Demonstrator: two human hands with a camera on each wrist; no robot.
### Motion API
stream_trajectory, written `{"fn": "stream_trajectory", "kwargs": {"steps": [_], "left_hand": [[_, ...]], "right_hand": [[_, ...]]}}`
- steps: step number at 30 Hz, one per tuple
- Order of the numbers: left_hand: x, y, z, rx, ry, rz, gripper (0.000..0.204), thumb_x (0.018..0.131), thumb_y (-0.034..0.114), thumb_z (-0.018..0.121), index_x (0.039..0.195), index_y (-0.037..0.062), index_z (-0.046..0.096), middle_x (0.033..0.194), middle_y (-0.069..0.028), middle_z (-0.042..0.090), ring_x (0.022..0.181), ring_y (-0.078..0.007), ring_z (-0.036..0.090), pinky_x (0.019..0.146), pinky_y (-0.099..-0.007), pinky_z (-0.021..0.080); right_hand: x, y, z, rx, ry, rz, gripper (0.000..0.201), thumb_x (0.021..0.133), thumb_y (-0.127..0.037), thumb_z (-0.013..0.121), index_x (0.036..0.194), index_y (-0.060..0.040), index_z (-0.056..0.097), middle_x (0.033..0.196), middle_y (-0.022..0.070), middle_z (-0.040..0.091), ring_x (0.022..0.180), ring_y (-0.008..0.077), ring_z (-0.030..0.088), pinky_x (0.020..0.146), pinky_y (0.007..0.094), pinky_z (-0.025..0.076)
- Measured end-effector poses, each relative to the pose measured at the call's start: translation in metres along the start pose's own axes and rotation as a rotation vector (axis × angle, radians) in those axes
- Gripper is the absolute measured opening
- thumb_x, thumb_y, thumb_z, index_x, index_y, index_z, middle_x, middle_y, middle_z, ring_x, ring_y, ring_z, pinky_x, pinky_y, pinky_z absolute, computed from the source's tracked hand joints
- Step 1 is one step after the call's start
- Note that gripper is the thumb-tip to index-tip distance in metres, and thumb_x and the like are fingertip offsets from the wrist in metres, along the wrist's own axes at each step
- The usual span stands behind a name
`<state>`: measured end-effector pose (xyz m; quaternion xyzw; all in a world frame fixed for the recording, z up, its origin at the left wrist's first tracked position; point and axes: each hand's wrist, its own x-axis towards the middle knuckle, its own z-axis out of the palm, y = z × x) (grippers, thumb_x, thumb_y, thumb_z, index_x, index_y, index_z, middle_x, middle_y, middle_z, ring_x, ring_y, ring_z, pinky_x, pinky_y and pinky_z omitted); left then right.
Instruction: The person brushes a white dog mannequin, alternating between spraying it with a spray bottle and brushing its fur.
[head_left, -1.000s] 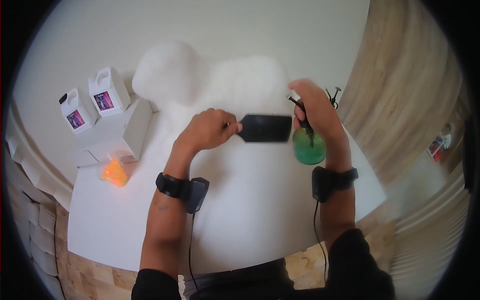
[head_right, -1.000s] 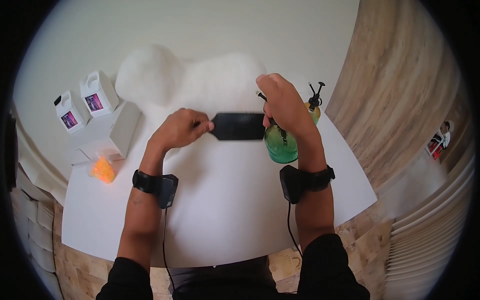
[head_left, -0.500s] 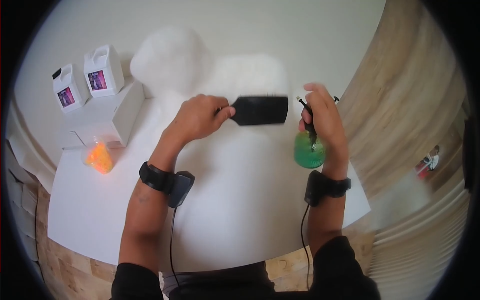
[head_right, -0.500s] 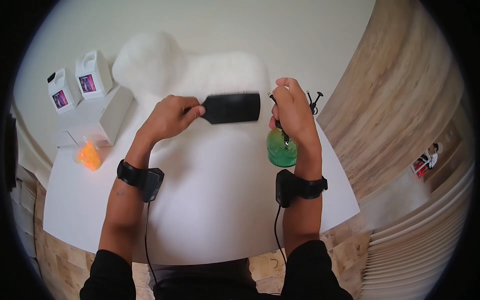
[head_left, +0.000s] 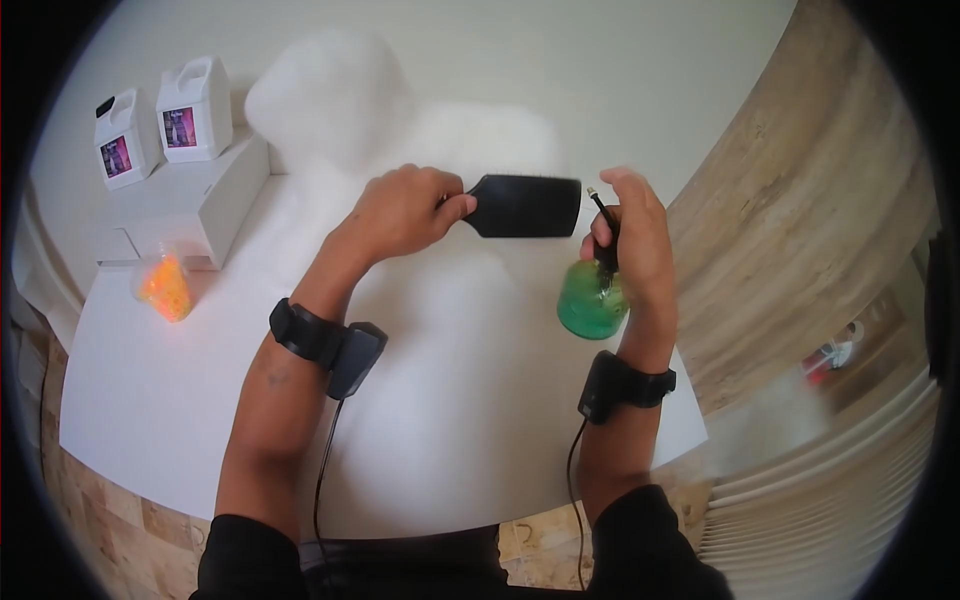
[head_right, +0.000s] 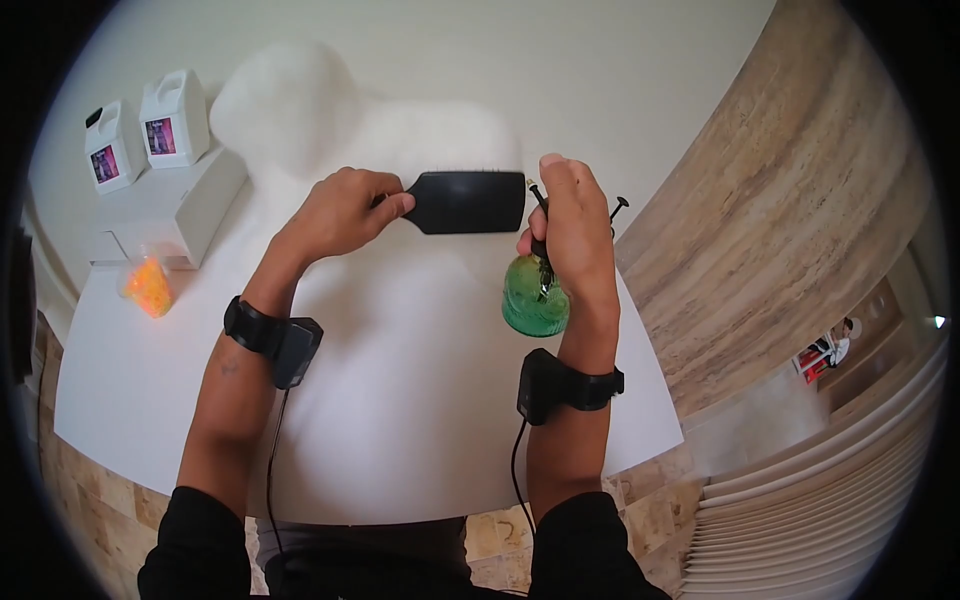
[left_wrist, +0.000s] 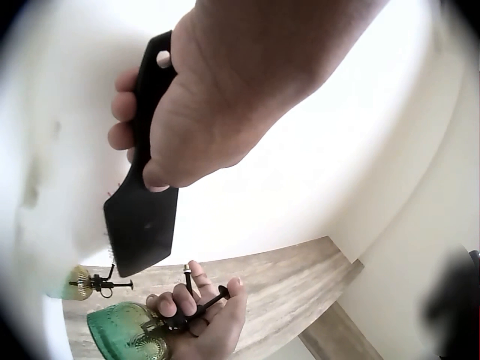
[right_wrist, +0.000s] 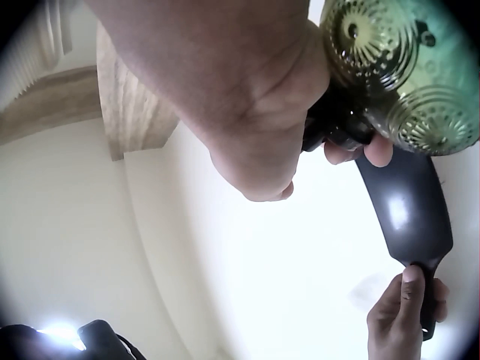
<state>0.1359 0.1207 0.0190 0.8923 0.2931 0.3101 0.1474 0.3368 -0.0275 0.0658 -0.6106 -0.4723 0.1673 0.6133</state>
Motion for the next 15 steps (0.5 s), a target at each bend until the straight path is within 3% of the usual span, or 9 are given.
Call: {"fn": "stream_trajectory", "kwargs": {"steps": [2,5,6,8,9,11,12,14,15], "left_hand": [[-0.002,-0.003,0.002,-0.003,-0.056,0.008,0.029,0.098,0.03,0.064,0.088,0.0042,0.073,0.072,-0.0161,0.067,0.069,-0.0346,0.063,0.065,-0.044,0.048],[-0.005,-0.005,0.0,0.136,-0.366,0.001,0.025,0.097,0.027,0.065,0.086,0.0065,0.074,0.075,-0.0152,0.07,0.072,-0.0357,0.064,0.069,-0.0459,0.049],[-0.006,-0.005,0.002,0.135,-0.37,0.003,0.025,0.097,0.027,0.065,0.086,0.0065,0.074,0.075,-0.0152,0.07,0.072,-0.0357,0.064,0.069,-0.0459,0.049],[-0.009,-0.011,0.007,0.035,-0.2,0.136,0.028,0.097,0.027,0.065,0.084,0.0029,0.071,0.069,-0.0138,0.066,0.065,-0.0301,0.062,0.065,-0.0425,0.048],[-0.006,-0.011,0.008,0.036,-0.199,0.139,0.028,0.097,0.027,0.065,0.084,0.0029,0.071,0.069,-0.0138,0.066,0.065,-0.0301,0.062,0.065,-0.0425,0.048],[0.0,-0.002,0.004,-0.168,0.06,0.102,0.034,0.099,0.029,0.065,0.083,-0.0009,0.068,0.064,-0.0111,0.061,0.059,-0.022,0.057,0.059,-0.0381,0.045],[0.003,0.002,0.001,-0.173,0.065,0.101,0.034,0.099,0.029,0.065,0.083,-0.0009,0.068,0.064,-0.0111,0.061,0.059,-0.022,0.057,0.059,-0.0381,0.045],[0.01,0.009,-0.004,-0.132,0.056,-0.005,0.034,0.098,0.037,0.062,0.089,0.0057,0.074,0.077,-0.0155,0.07,0.076,-0.0356,0.066,0.067,-0.0442,0.051],[0.011,0.01,-0.002,-0.128,0.032,-0.007,0.034,0.098,0.036,0.062,0.089,0.0056,0.074,0.077,-0.0147,0.07,0.076,-0.0354,0.067,0.068,-0.0448,0.051]], "right_hand": [[0.002,0.001,-0.002,0.008,0.011,-0.002,0.053,0.1,-0.043,0.051,0.118,0.0071,0.056,0.059,0.0027,0.045,0.047,0.0161,0.052,0.049,0.0306,0.042],[0.005,0.004,-0.005,0.04,0.011,-0.008,0.053,0.099,-0.043,0.052,0.117,0.007,0.057,0.059,0.0027,0.045,0.047,0.0162,0.051,0.049,0.0305,0.043],[0.003,0.001,-0.008,0.039,0.015,-0.013,0.053,0.099,-0.043,0.053,0.117,0.0068,0.057,0.059,0.0027,0.045,0.047,0.0162,0.051,0.049,0.0305,0.043],[0.001,0.0,-0.01,0.043,0.021,-0.018,0.053,0.099,-0.043,0.053,0.117,0.0065,0.057,0.059,0.0027,0.045,0.047,0.0163,0.051,0.049,0.0304,0.043],[0.0,-0.003,-0.009,0.055,0.02,-0.011,0.052,0.099,-0.043,0.053,0.117,0.0062,0.057,0.059,0.0028,0.045,0.047,0.0163,0.051,0.049,0.0303,0.043],[0.0,-0.004,-0.008,0.063,0.017,-0.007,0.052,0.099,-0.043,0.053,0.117,0.0059,0.057,0.059,0.0029,0.045,0.047,0.0163,0.051,0.049,0.0302,0.043],[0.001,-0.003,-0.008,0.064,0.015,-0.018,0.051,0.099,-0.042,0.053,0.116,0.0055,0.057,0.059,0.003,0.045,0.047,0.0165,0.052,0.049,0.0304,0.043],[0.002,-0.004,-0.006,0.062,0.01,-0.029,0.05,0.099,-0.042,0.053,0.116,0.0051,0.057,0.059,0.0031,0.045,0.047,0.0166,0.052,0.048,0.0305,0.043],[0.001,-0.004,-0.005,0.059,0.019,-0.026,0.05,0.099,-0.042,0.053,0.114,0.0046,0.057,0.059,0.0032,0.045,0.047,0.0166,0.052,0.048,0.0307,0.043]]}}
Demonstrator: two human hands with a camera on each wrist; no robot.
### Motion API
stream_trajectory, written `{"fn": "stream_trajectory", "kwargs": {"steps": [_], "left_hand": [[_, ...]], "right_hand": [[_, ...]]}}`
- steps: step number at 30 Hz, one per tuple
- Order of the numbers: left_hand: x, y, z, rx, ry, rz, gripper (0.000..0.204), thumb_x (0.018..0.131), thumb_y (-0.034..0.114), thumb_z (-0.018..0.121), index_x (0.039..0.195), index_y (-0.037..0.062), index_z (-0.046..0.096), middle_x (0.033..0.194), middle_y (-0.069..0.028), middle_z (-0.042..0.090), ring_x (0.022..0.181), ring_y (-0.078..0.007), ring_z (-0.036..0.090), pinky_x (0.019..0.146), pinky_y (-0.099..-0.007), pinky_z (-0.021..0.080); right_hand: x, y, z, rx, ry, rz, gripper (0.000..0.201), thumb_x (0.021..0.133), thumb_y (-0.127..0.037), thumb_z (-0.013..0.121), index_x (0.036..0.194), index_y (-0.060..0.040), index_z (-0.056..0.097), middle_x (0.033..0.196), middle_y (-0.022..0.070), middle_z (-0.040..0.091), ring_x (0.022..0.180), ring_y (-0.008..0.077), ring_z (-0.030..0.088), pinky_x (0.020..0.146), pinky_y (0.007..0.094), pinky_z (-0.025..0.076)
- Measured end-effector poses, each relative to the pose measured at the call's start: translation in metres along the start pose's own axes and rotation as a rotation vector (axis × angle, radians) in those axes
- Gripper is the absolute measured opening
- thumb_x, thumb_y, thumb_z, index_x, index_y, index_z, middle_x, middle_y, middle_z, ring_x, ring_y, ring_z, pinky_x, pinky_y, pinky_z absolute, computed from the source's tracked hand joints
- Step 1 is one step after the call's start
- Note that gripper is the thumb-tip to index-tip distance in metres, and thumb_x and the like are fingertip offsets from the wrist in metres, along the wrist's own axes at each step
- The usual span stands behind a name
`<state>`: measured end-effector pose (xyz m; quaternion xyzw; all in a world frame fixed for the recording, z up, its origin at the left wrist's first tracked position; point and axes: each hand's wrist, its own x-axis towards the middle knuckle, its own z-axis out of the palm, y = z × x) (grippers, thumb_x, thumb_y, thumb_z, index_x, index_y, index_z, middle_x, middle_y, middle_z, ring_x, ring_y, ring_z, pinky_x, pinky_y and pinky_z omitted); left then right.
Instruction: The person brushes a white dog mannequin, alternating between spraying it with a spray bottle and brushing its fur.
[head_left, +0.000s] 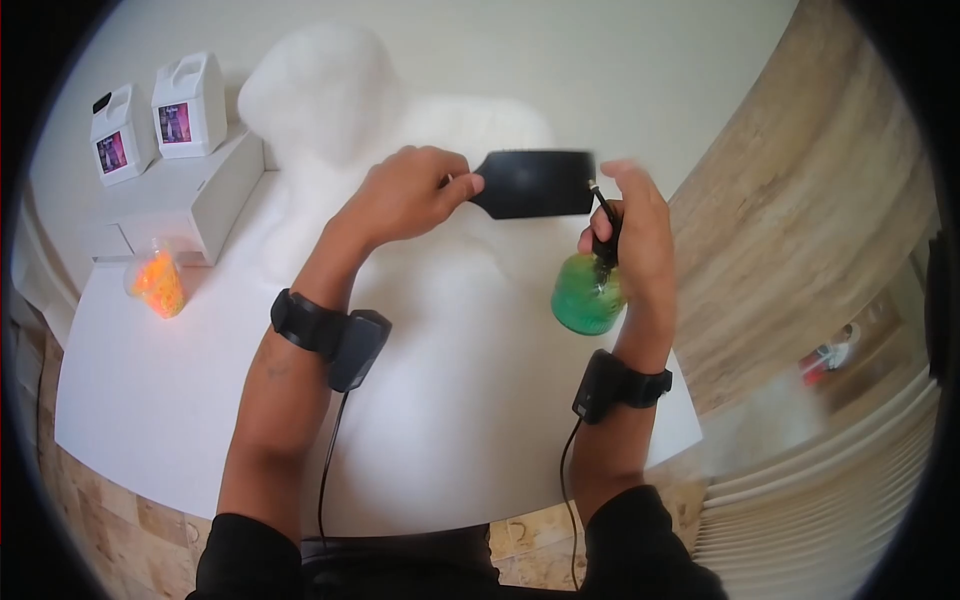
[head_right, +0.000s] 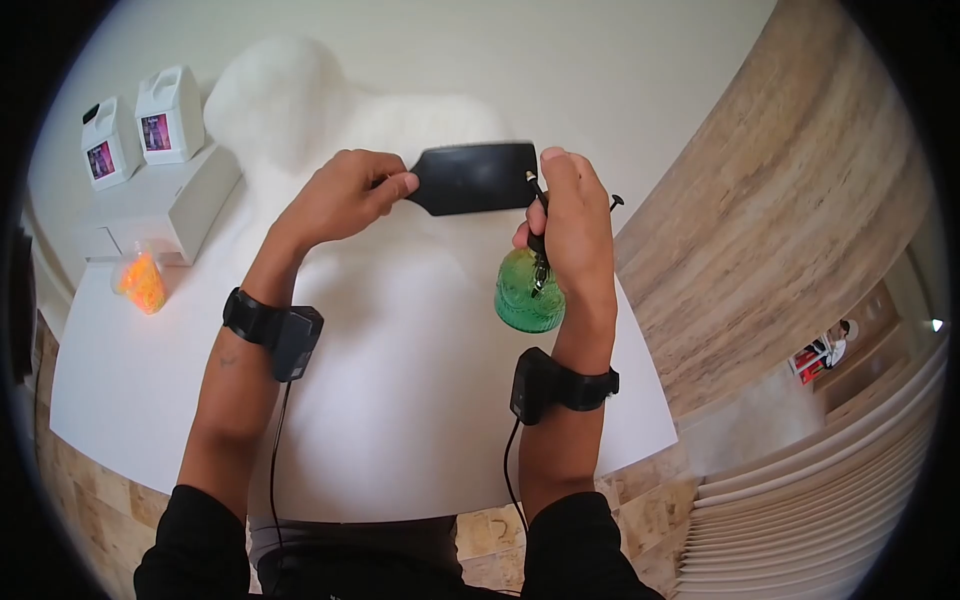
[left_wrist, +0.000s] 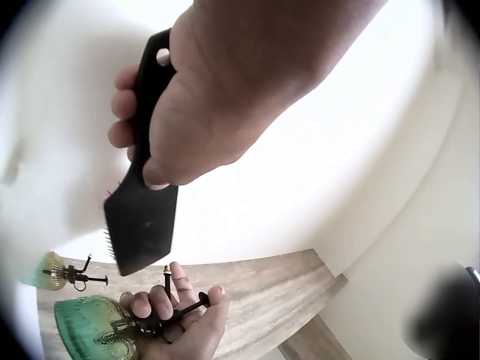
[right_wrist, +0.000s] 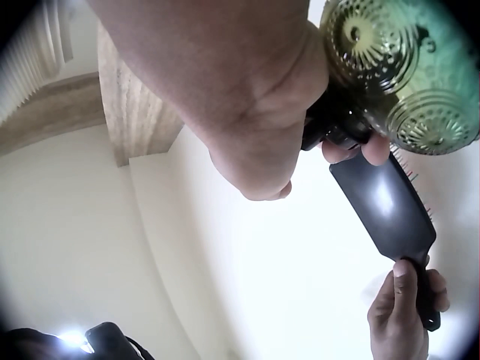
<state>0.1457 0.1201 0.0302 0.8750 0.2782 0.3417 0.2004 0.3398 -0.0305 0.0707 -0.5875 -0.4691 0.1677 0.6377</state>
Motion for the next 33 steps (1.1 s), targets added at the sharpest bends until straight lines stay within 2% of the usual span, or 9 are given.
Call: {"fn": "stream_trajectory", "kwargs": {"steps": [5,13,14,16,17,20,23,27,33], "left_hand": [[-0.001,0.002,0.01,0.145,-0.048,-0.03,0.032,0.098,0.034,0.062,0.086,0.0062,0.074,0.078,-0.0144,0.071,0.078,-0.0355,0.068,0.07,-0.047,0.052],[-0.009,0.0,0.013,0.291,-0.482,-0.026,0.029,0.096,0.032,0.067,0.083,0.007,0.074,0.075,-0.0138,0.07,0.072,-0.0344,0.065,0.067,-0.0442,0.051],[-0.009,0.0,0.012,0.291,-0.482,-0.026,0.029,0.096,0.032,0.067,0.083,0.007,0.074,0.075,-0.0138,0.07,0.072,-0.0344,0.065,0.067,-0.0442,0.051],[-0.008,-0.001,0.01,0.196,-0.25,0.08,0.029,0.097,0.032,0.065,0.085,0.0064,0.074,0.074,-0.0132,0.07,0.071,-0.0345,0.065,0.066,-0.0442,0.051],[-0.008,0.001,0.009,0.195,-0.249,0.08,0.029,0.097,0.032,0.065,0.085,0.0064,0.074,0.074,-0.0132,0.07,0.071,-0.0345,0.065,0.066,-0.0442,0.051],[-0.004,-0.001,0.013,0.143,0.05,0.085,0.031,0.099,0.034,0.063,0.089,0.0058,0.072,0.071,-0.0145,0.067,0.069,-0.0357,0.064,0.062,-0.0449,0.049],[0.0,0.002,0.011,0.174,0.116,-0.035,0.032,0.098,0.034,0.061,0.084,0.0079,0.071,0.075,-0.0142,0.069,0.075,-0.0374,0.066,0.066,-0.0491,0.051],[-0.001,-0.001,0.011,0.196,0.099,-0.047,0.032,0.098,0.034,0.062,0.083,0.0078,0.071,0.076,-0.0136,0.07,0.076,-0.0376,0.067,0.067,-0.0492,0.051],[-0.006,-0.003,0.012,0.194,-0.298,0.08,0.028,0.098,0.033,0.066,0.089,0.0077,0.074,0.078,-0.0138,0.071,0.076,-0.0356,0.066,0.069,-0.045,0.052]], "right_hand": [[0.004,0.002,0.001,-0.006,0.007,0.02,0.047,0.099,-0.042,0.053,0.111,0.003,0.058,0.059,0.0036,0.045,0.047,0.0167,0.052,0.049,0.0309,0.043],[0.008,0.004,0.0,-0.021,0.004,0.004,0.046,0.098,-0.042,0.054,0.109,0.0021,0.059,0.058,0.0033,0.045,0.046,0.0169,0.052,0.049,0.0306,0.042],[0.007,0.004,0.0,-0.021,0.004,0.003,0.046,0.098,-0.042,0.054,0.109,0.0021,0.059,0.058,0.0033,0.045,0.046,0.0169,0.052,0.049,0.0306,0.042],[0.004,0.002,0.003,-0.051,-0.041,0.028,0.045,0.099,-0.042,0.053,0.108,0.0018,0.058,0.058,0.0033,0.045,0.047,0.0167,0.052,0.049,0.0308,0.042],[0.003,0.001,0.003,-0.052,-0.042,0.028,0.045,0.099,-0.042,0.053,0.108,0.0018,0.058,0.058,0.0033,0.045,0.047,0.0167,0.052,0.049,0.0308,0.042],[-0.001,-0.001,0.004,-0.139,-0.134,0.065,0.046,0.102,-0.043,0.05,0.108,0.0018,0.058,0.058,0.0035,0.047,0.048,0.016,0.054,0.051,0.0302,0.043],[-0.001,-0.007,0.006,-0.172,-0.141,0.076,0.046,0.102,-0.044,0.05,0.107,0.0018,0.058,0.059,0.0033,0.047,0.048,0.016,0.054,0.051,0.0304,0.043],[0.0,-0.008,0.004,-0.158,-0.129,0.065,0.047,0.102,-0.044,0.05,0.107,0.0019,0.057,0.058,0.0033,0.046,0.047,0.0159,0.053,0.051,0.0307,0.043],[0.002,-0.008,0.002,-0.162,-0.135,0.045,0.047,0.102,-0.045,0.05,0.103,0.0017,0.057,0.057,0.0032,0.045,0.046,0.0159,0.053,0.049,0.0301,0.042]]}}
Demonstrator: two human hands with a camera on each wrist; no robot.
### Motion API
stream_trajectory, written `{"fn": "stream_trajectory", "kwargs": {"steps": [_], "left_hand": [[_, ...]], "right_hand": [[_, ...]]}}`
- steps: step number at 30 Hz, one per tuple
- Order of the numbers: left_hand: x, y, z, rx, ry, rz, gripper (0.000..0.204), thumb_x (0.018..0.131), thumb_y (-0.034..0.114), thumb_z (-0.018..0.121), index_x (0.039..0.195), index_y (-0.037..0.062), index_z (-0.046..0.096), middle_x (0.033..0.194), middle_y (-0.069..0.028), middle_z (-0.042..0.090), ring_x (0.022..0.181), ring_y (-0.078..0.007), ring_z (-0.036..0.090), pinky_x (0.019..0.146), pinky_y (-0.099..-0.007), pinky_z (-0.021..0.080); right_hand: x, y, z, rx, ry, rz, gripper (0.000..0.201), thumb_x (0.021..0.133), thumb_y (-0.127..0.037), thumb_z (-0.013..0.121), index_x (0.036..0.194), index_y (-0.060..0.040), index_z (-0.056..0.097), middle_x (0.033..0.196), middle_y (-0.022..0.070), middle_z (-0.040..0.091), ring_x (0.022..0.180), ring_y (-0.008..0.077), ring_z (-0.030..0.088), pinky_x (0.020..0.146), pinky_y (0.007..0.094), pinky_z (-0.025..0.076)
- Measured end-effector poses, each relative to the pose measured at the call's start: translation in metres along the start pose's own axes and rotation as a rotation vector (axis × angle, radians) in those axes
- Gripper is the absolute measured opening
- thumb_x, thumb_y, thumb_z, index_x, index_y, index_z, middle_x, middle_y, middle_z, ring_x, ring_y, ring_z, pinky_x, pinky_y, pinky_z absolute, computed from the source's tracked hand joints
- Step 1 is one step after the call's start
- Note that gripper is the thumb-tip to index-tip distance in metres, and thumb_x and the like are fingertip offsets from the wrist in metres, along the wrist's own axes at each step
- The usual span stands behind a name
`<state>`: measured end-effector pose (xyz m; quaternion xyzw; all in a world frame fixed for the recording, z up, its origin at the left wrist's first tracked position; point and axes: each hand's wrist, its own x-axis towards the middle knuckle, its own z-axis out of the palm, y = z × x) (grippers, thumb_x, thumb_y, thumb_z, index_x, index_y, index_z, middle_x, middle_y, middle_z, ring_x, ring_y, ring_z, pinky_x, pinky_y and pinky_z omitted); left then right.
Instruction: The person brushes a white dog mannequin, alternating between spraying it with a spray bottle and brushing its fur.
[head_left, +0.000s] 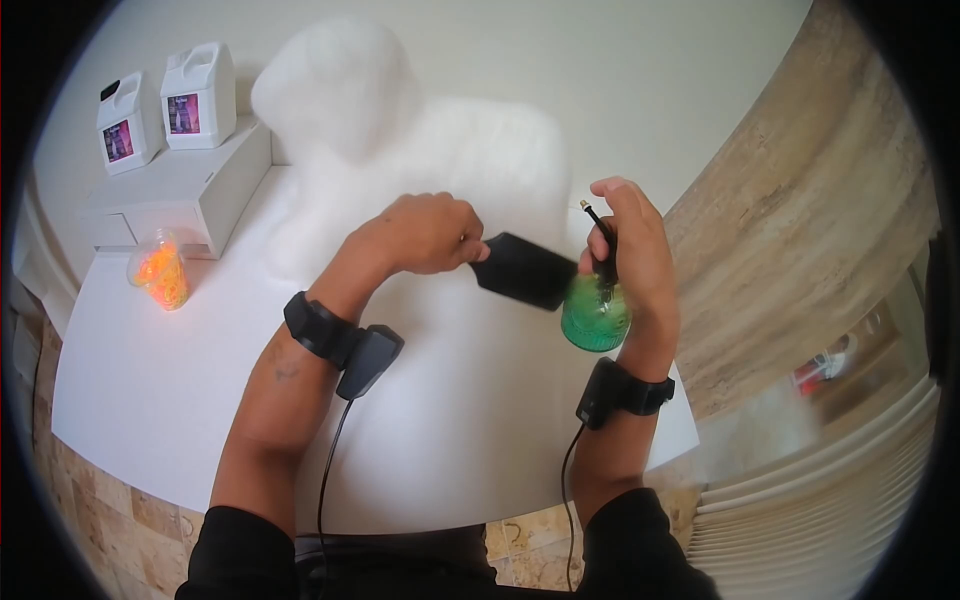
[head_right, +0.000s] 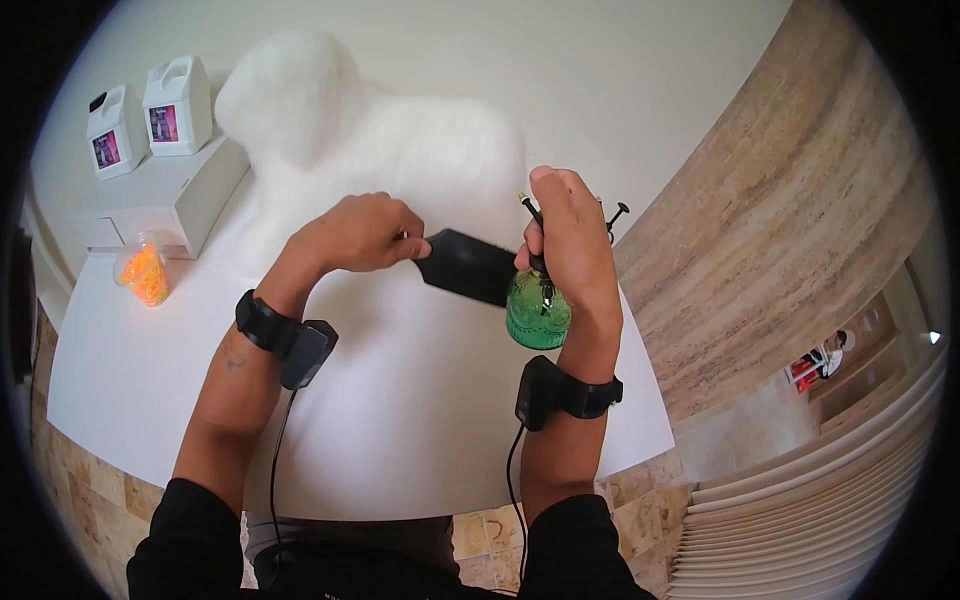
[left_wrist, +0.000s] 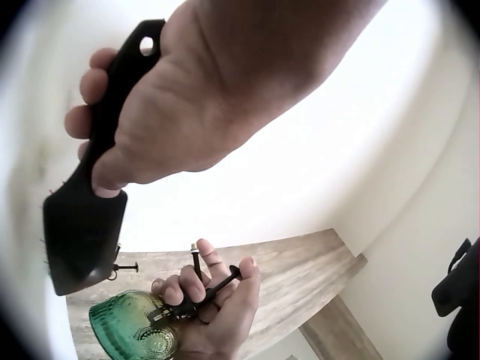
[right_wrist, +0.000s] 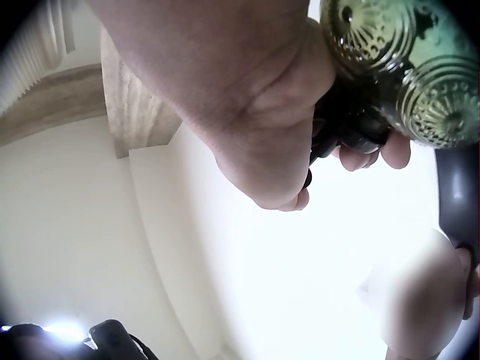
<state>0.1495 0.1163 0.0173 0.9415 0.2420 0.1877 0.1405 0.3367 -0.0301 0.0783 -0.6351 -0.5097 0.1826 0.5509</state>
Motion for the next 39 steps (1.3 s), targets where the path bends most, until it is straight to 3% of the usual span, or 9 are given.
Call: {"fn": "stream_trajectory", "kwargs": {"steps": [4,9,13,19,23,25,28,33,39], "left_hand": [[0.0,0.004,-0.001,0.038,-0.189,-0.099,0.027,0.097,0.033,0.067,0.088,0.0076,0.075,0.077,-0.0132,0.071,0.075,-0.0342,0.066,0.07,-0.0437,0.052],[0.008,0.0,0.002,-0.095,0.336,0.001,0.028,0.098,0.034,0.065,0.091,0.0078,0.074,0.075,-0.014,0.069,0.073,-0.0344,0.066,0.067,-0.044,0.051],[0.009,0.0,-0.002,-0.094,0.375,-0.109,0.031,0.097,0.035,0.063,0.084,0.0084,0.073,0.076,-0.0148,0.07,0.077,-0.0371,0.067,0.068,-0.0484,0.051],[0.006,-0.005,0.003,0.031,-0.122,-0.056,0.026,0.097,0.031,0.065,0.088,0.0079,0.074,0.08,-0.0154,0.071,0.079,-0.0368,0.067,0.072,-0.0465,0.052],[0.006,-0.001,0.003,0.045,-0.124,-0.032,0.026,0.097,0.03,0.065,0.088,0.0077,0.074,0.078,-0.0152,0.07,0.076,-0.0371,0.066,0.07,-0.0469,0.052],[0.009,-0.003,0.004,0.005,0.22,0.021,0.027,0.098,0.031,0.064,0.088,0.0076,0.073,0.074,-0.0146,0.068,0.072,-0.0367,0.065,0.065,-0.0466,0.05],[0.011,-0.001,0.001,-0.047,0.391,-0.049,0.029,0.099,0.033,0.063,0.088,0.0071,0.072,0.071,-0.0143,0.067,0.069,-0.0366,0.064,0.062,-0.0458,0.049],[0.014,-0.005,0.005,-0.022,0.404,-0.109,0.029,0.099,0.033,0.063,0.089,0.0071,0.072,0.071,-0.0141,0.067,0.07,-0.037,0.064,0.062,-0.0455,0.049],[0.008,0.003,0.006,0.086,-0.226,-0.081,0.021,0.096,0.029,0.067,0.093,0.0105,0.077,0.092,-0.0107,0.075,0.088,-0.0315,0.069,0.078,-0.0437,0.055]], "right_hand": [[0.001,0.0,-0.001,0.0,0.0,-0.007,0.046,0.102,-0.045,0.051,0.102,0.0014,0.057,0.057,0.0031,0.045,0.046,0.0159,0.053,0.049,0.03,0.042],[-0.001,-0.003,0.0,0.041,0.018,0.01,0.046,0.101,-0.045,0.051,0.103,0.0006,0.058,0.057,0.0029,0.045,0.047,0.0158,0.053,0.05,0.0305,0.042],[0.002,-0.003,0.002,0.036,0.034,0.005,0.046,0.101,-0.044,0.051,0.104,0.0009,0.059,0.057,0.0027,0.045,0.047,0.0159,0.054,0.05,0.0302,0.042],[0.005,0.001,0.003,0.023,0.029,-0.002,0.046,0.101,-0.044,0.051,0.105,0.0018,0.059,0.057,0.0027,0.046,0.047,0.0158,0.053,0.05,0.0297,0.042],[0.005,0.001,0.001,0.027,0.025,-0.01,0.047,0.101,-0.044,0.051,0.105,0.0022,0.059,0.057,0.003,0.045,0.047,0.0156,0.053,0.05,0.0298,0.042],[0.004,-0.002,0.001,0.025,0.015,0.004,0.046,0.101,-0.043,0.051,0.104,0.0022,0.058,0.057,0.003,0.045,0.047,0.0155,0.053,0.05,0.0298,0.042],[0.003,-0.004,0.002,0.02,0.001,0.014,0.045,0.101,-0.043,0.051,0.103,0.0017,0.058,0.058,0.003,0.045,0.047,0.0154,0.053,0.05,0.0298,0.042],[0.004,-0.003,0.003,-0.014,-0.005,0.011,0.045,0.102,-0.043,0.05,0.102,0.0014,0.058,0.058,0.0029,0.045,0.047,0.0154,0.053,0.05,0.0297,0.042],[0.003,-0.002,0.002,-0.009,0.006,-0.015,0.046,0.101,-0.043,0.05,0.105,0.0022,0.059,0.058,0.0027,0.045,0.047,0.0157,0.053,0.051,0.0298,0.042]]}}
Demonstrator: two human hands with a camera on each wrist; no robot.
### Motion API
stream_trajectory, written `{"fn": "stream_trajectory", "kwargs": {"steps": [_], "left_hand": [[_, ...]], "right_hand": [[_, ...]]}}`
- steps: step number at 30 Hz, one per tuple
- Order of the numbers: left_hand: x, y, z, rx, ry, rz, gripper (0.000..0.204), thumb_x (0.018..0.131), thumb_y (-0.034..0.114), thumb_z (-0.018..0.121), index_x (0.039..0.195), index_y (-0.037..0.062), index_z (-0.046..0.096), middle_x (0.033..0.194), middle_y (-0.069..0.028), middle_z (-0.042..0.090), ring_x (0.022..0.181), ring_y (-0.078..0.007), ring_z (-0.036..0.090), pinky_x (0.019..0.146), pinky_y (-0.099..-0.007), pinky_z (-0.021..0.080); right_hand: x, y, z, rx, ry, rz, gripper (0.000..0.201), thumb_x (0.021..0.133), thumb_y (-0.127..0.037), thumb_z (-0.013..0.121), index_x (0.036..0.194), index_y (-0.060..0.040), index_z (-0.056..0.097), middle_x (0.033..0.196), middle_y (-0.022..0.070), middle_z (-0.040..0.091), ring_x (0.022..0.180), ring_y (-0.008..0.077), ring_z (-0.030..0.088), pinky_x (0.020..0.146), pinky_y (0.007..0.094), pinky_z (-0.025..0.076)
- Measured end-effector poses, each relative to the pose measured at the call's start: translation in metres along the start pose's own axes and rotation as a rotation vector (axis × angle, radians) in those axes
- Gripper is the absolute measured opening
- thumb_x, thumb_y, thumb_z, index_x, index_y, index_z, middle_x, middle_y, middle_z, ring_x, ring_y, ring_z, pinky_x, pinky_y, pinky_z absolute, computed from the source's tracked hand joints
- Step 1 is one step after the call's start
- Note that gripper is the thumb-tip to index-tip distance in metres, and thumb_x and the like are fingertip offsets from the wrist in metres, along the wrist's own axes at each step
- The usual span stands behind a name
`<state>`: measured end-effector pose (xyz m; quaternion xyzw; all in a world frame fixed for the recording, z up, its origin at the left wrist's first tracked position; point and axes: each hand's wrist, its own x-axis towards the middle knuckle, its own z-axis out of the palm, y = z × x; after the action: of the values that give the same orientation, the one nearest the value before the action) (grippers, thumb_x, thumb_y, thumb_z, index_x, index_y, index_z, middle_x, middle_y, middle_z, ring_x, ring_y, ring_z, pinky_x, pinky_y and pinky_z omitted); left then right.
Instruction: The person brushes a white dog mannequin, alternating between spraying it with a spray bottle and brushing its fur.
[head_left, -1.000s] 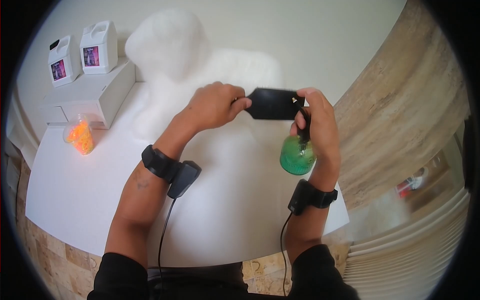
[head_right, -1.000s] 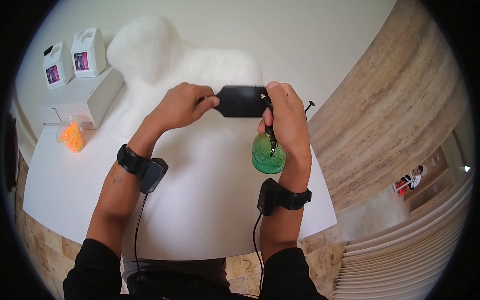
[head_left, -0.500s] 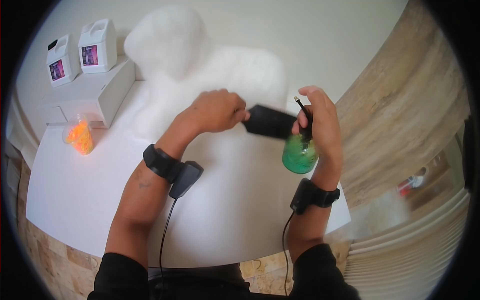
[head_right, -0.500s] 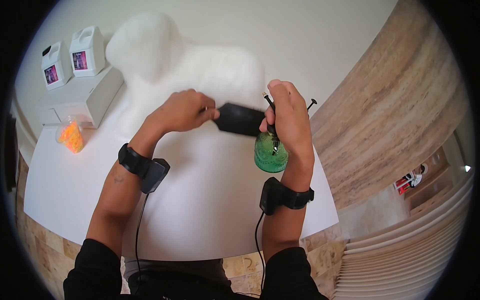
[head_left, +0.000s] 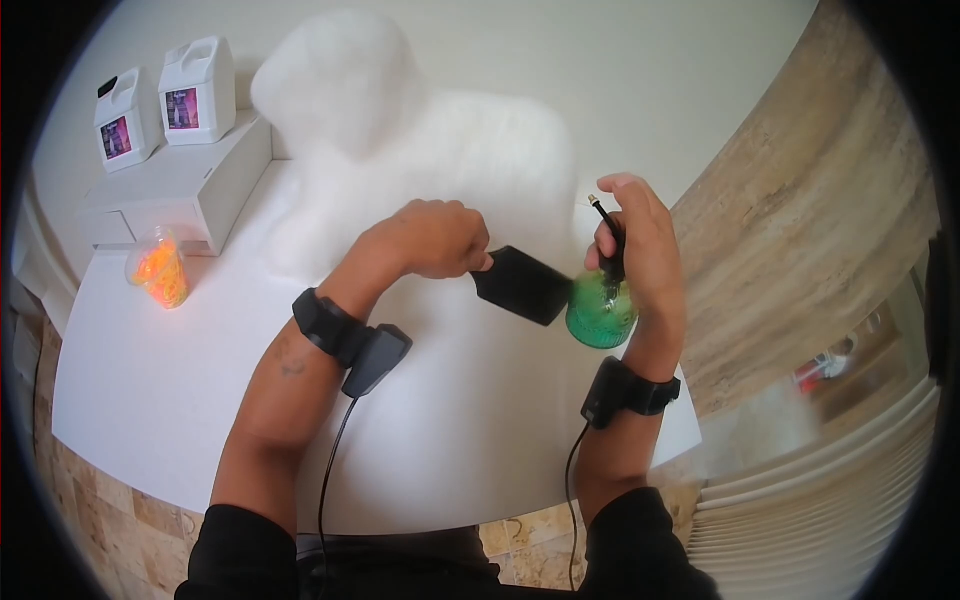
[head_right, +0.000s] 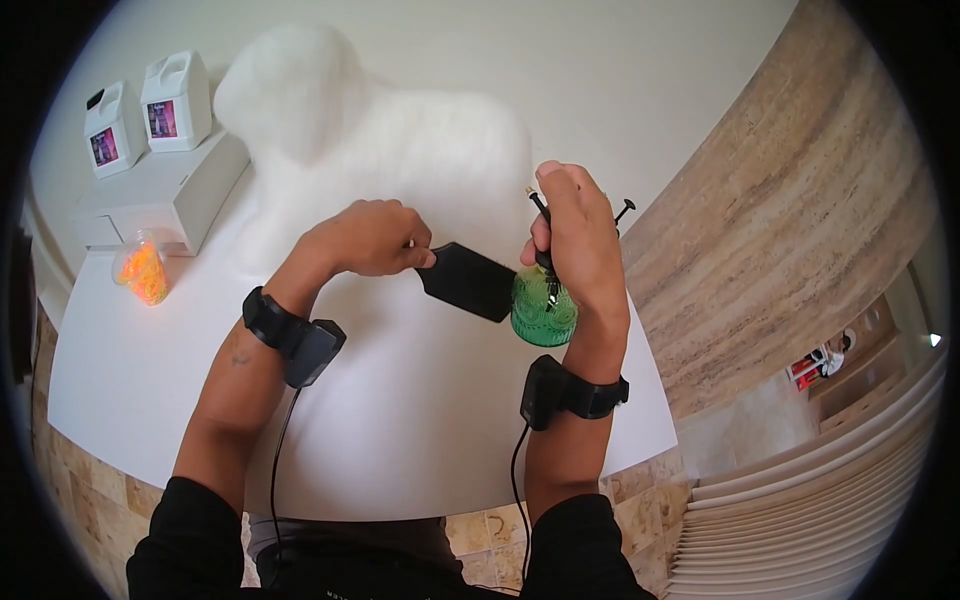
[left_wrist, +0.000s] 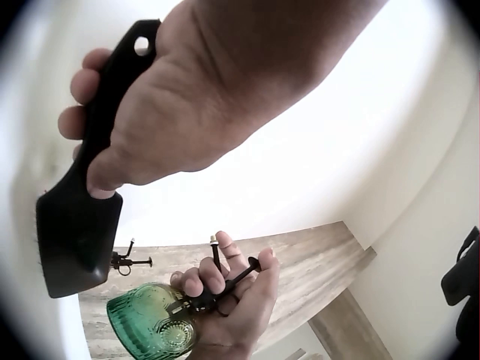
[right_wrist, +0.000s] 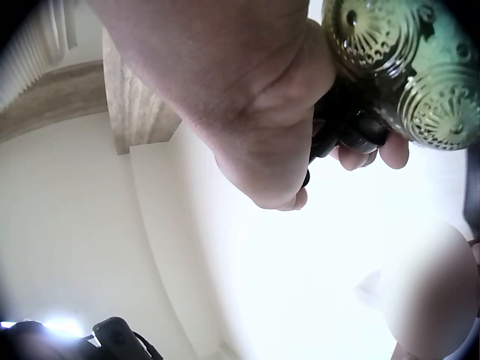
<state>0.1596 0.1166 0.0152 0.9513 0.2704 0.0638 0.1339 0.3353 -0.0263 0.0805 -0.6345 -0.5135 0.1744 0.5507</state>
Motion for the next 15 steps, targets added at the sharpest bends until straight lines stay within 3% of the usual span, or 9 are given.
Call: {"fn": "stream_trajectory", "kwargs": {"steps": [4,6,9,10,14,15], "left_hand": [[0.0049,-0.0031,0.0047,-0.061,0.137,0.11,0.023,0.097,0.03,0.066,0.093,0.0098,0.076,0.084,-0.0119,0.073,0.082,-0.0334,0.068,0.073,-0.0447,0.054],[0.006,-0.0017,0.0035,-0.123,0.441,0.108,0.025,0.098,0.031,0.064,0.092,0.0089,0.074,0.077,-0.0132,0.07,0.075,-0.0353,0.067,0.068,-0.0459,0.052],[0.0071,0.0008,0.001,-0.214,0.566,0.013,0.03,0.098,0.034,0.062,0.086,0.0084,0.073,0.075,-0.0146,0.069,0.076,-0.0378,0.067,0.068,-0.0489,0.052],[0.007,-0.0006,0.0009,-0.184,0.553,0.008,0.026,0.099,0.031,0.062,0.092,0.0078,0.073,0.075,-0.0141,0.069,0.073,-0.0369,0.066,0.065,-0.047,0.05],[0.0067,-0.0065,0.0076,-0.074,0.427,0.009,0.027,0.099,0.031,0.063,0.091,0.0079,0.074,0.076,-0.0126,0.07,0.076,-0.0366,0.067,0.068,-0.0468,0.051],[0.005,-0.0083,0.0102,-0.051,0.282,0.041,0.026,0.098,0.031,0.063,0.09,0.0084,0.074,0.077,-0.0119,0.071,0.077,-0.036,0.067,0.07,-0.0464,0.052]], "right_hand": [[0.0004,-0.0012,-0.0035,0.016,0.011,0.006,0.045,0.102,-0.042,0.05,0.104,0.002,0.059,0.058,0.0028,0.045,0.048,0.0157,0.053,0.051,0.0299,0.042],[0.0,-0.0008,-0.0042,0.031,0.013,0.009,0.044,0.102,-0.042,0.05,0.104,0.0019,0.059,0.058,0.0027,0.045,0.048,0.0156,0.053,0.051,0.0298,0.042],[-0.0006,-0.001,-0.0037,0.05,0.008,0.01,0.044,0.102,-0.042,0.05,0.104,0.0016,0.059,0.058,0.0027,0.045,0.048,0.0156,0.053,0.05,0.0297,0.042],[-0.0007,-0.0008,-0.0033,0.045,0.009,0.008,0.044,0.102,-0.042,0.051,0.104,0.0015,0.059,0.058,0.0027,0.045,0.048,0.0155,0.053,0.05,0.0298,0.042],[-0.0009,-0.0004,-0.0021,0.024,0.013,0.005,0.044,0.102,-0.042,0.051,0.104,0.0014,0.059,0.058,0.0026,0.045,0.048,0.0154,0.053,0.05,0.0297,0.042],[-0.0009,0.0004,-0.0024,0.024,0.014,0.007,0.044,0.102,-0.042,0.051,0.104,0.0014,0.059,0.058,0.0026,0.045,0.048,0.0154,0.053,0.05,0.0297,0.042]]}}
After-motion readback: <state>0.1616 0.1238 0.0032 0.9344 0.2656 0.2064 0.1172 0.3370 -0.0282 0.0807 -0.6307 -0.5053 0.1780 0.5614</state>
